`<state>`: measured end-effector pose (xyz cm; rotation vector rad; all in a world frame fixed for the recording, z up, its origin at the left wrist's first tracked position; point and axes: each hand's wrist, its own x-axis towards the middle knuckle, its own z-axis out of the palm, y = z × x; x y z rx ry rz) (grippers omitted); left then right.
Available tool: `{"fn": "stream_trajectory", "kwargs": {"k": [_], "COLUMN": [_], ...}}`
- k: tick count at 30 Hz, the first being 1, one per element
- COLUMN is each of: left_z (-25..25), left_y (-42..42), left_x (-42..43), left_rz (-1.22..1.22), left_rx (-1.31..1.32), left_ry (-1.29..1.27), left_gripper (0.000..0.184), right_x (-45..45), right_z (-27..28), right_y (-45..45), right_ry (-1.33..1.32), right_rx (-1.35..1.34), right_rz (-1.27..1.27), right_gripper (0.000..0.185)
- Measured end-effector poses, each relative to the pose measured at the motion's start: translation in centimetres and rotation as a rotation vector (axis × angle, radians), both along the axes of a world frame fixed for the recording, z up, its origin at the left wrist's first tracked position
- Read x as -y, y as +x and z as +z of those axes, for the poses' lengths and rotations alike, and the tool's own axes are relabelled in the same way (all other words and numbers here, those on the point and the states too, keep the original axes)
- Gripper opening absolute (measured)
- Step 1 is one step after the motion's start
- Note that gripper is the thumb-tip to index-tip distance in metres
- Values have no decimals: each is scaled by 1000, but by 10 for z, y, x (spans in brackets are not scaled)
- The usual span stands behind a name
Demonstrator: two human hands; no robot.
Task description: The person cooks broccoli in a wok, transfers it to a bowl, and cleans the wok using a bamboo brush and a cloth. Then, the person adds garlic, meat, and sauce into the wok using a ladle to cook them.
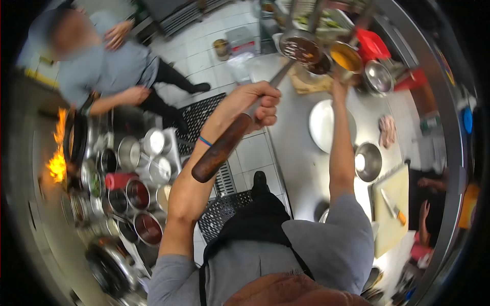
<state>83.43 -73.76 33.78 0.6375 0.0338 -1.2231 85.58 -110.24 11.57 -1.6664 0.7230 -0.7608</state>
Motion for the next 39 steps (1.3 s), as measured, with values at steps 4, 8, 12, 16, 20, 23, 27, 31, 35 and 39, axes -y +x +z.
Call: {"fn": "stream_trajectory", "kwargs": {"k": [4, 8, 12, 16, 20, 23, 27, 31, 35, 39], "left_z": [7, 9, 20, 4, 1, -4, -6, -32, -64, -117], "left_y": [-41, -107, -199, -279, -369, -430, -495, -535, -572, -616], "left_x": [-70, -149, -244, -336, -421, -474, -535, -616, -680, -718], "left_rz": [57, 217, 580, 877, 1124, 1359, 1568, 1691, 1843, 1725], "left_rx": [61, 73, 196, 276, 277, 357, 324, 425, 520, 581], "left_ry": [54, 31, 214, 198, 241, 447, 824, 958, 984, 1048], "left_gripper": [27, 26, 23, 16, 16, 13, 21, 37, 52, 40], "right_x": [-47, -93, -220, -382, -538, -633, -745, -848, -955, -1054], "right_z": [13, -1, 41, 89, 120, 146, 195, 218, 206, 128], "right_y": [-46, -93, -166, -237, -312, -380, -464, -466, -472, -499], "right_ry": [80, 46, -32, -8, 224, 626, 1160, 1346, 1056, 346], "right_rx": [19, 55, -10, 29, 27, -95, -607, -1088, -1040, -602], "right_rz": [45, 202, 462, 789, 1291, 1799, 2203, 2277, 2330, 2405], "right_gripper": [70, 55, 44, 36, 33, 36, 53, 32, 14, 15]}}
